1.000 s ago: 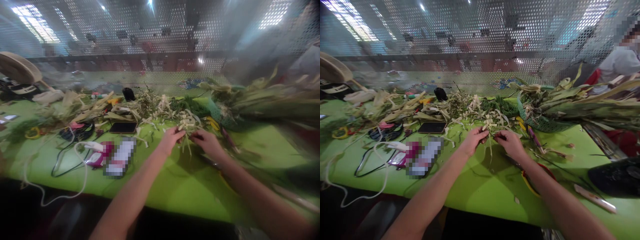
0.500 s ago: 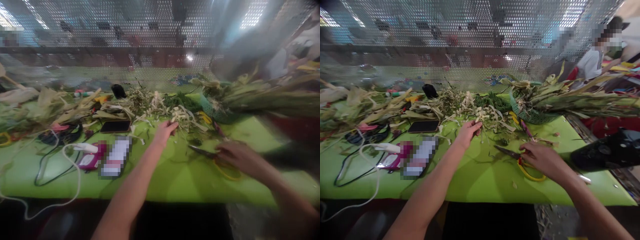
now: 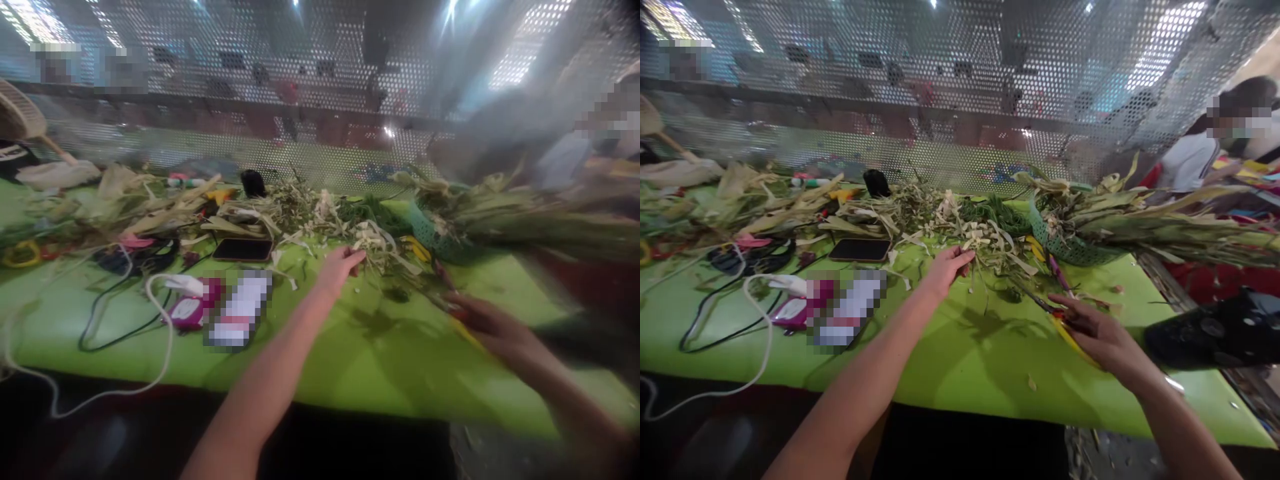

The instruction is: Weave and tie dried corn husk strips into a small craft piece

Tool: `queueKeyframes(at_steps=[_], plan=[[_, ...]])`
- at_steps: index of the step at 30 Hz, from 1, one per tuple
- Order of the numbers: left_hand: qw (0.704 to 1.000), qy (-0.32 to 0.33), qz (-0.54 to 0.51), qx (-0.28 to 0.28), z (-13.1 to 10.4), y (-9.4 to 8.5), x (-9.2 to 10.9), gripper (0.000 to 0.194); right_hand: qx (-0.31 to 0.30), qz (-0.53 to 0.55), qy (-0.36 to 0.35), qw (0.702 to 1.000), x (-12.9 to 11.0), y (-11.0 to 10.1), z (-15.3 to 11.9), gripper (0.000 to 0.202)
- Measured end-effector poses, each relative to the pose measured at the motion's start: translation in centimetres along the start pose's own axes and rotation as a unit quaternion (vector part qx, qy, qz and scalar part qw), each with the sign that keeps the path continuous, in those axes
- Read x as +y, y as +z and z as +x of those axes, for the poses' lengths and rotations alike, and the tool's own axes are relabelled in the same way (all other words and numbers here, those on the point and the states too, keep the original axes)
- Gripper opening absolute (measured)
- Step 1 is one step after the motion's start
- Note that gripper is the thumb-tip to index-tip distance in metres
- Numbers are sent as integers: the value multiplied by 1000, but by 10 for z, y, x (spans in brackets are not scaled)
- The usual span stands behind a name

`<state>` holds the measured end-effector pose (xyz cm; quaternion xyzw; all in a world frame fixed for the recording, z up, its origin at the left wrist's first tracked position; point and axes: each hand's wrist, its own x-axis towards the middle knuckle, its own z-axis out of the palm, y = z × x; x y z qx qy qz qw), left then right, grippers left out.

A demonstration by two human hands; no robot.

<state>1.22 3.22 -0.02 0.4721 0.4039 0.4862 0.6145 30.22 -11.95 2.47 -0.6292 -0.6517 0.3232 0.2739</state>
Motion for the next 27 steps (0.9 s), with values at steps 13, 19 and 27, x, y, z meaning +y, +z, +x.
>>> queueKeyframes(at_steps=[13,19,27], plan=[[999,4,-36,-10,1,1,-2,29,91,-96,-110,985,-31,38,66,45],[998,-29,-52,1,-8,3,9,25,95,-167,-151,970,-10,43,65,35],[996,-47,-71,-26,-11,7,8,22,111,-176,-176,962,-11,48,66,37]])
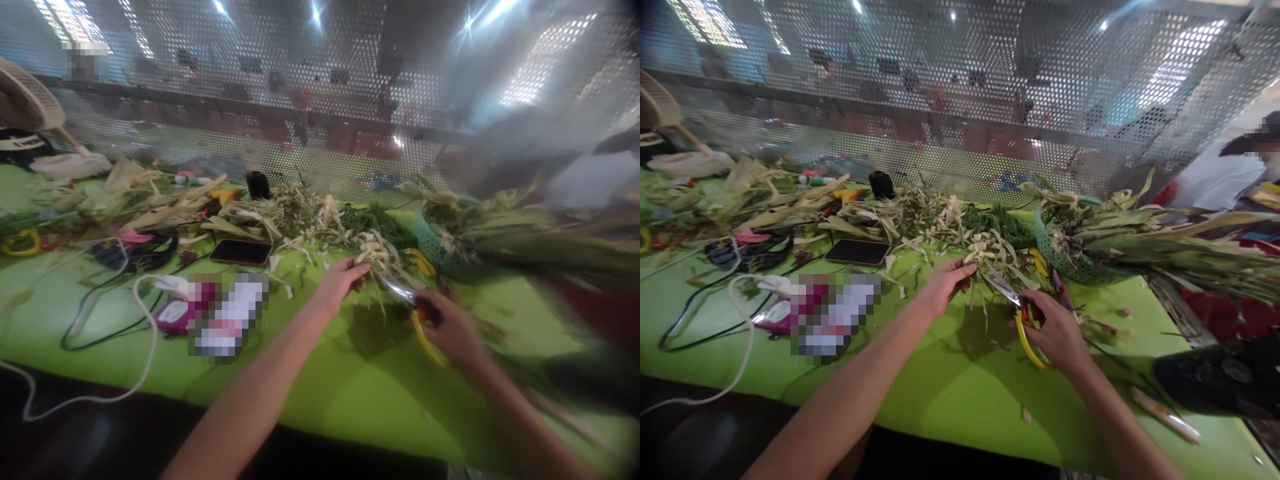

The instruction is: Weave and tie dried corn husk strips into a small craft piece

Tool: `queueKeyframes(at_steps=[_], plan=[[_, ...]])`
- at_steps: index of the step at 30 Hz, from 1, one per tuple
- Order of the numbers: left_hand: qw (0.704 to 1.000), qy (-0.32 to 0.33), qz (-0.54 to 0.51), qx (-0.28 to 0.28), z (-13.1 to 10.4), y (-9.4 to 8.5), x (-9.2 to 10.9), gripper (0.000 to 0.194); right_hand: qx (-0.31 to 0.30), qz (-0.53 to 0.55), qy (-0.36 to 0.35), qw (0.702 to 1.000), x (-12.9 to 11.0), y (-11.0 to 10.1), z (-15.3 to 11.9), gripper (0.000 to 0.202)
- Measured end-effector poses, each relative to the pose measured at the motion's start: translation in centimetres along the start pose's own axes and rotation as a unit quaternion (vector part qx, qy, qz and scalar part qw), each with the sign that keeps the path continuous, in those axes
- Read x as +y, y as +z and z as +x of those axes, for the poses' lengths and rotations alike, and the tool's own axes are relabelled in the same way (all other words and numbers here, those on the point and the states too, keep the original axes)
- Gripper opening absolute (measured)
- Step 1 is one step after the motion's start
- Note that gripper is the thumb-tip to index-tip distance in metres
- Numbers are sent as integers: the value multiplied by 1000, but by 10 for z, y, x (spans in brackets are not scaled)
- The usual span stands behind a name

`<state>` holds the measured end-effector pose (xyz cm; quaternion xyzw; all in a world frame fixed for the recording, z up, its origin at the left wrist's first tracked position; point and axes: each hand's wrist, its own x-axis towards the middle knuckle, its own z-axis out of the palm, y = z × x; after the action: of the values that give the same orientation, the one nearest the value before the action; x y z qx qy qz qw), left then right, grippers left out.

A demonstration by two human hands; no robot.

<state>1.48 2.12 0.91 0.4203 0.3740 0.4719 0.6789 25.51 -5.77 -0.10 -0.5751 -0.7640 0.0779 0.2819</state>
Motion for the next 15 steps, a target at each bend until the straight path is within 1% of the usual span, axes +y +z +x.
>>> queueKeyframes(at_steps=[4,9,15], plan=[[1000,1,23,-18,1,-1,-4,20,7,-13,-4,1000,-2,1,-1,36],[997,0,40,-65,2,-1,-13,15,16,-26,-13,999,-5,-1,0,36],[996,-3,47,-72,3,1,-19,14,30,-71,-27,997,-7,-1,0,36]])
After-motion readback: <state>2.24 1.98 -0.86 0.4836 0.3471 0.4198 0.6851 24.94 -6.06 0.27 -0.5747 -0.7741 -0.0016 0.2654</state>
